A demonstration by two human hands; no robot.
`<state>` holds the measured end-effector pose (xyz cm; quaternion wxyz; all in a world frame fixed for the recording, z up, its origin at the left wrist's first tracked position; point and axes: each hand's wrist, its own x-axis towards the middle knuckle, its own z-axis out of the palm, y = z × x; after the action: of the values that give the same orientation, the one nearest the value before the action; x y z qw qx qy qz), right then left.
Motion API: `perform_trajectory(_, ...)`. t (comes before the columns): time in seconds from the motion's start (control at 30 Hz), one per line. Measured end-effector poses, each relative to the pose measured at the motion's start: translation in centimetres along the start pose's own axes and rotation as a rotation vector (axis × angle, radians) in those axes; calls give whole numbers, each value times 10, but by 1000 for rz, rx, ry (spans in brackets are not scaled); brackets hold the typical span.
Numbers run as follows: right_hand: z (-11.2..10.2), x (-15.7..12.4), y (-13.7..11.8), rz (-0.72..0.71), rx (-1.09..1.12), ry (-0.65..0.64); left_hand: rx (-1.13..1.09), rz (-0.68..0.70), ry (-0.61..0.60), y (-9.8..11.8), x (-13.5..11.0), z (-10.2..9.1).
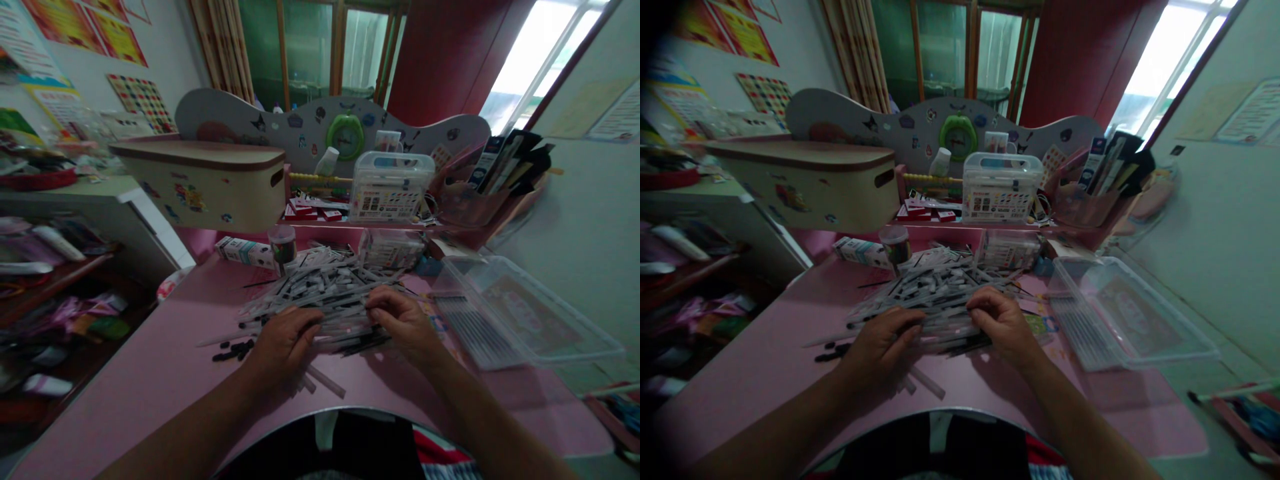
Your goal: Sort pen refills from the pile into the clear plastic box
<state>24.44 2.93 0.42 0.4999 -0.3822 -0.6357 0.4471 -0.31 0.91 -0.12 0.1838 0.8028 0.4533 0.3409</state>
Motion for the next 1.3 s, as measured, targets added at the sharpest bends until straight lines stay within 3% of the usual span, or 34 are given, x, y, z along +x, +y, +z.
perform_trajectory(0.23,4,-3,0,-4,-56,17,7,7,-12,-2,-1,2)
perform_trajectory(0.63,2,-4,-1,-153,-392,13,36,37,0,-4,-1,1)
perform_trajectory(1.3,0,-3,-3,-126,-398,-21,37,37,-31,-5,0,2)
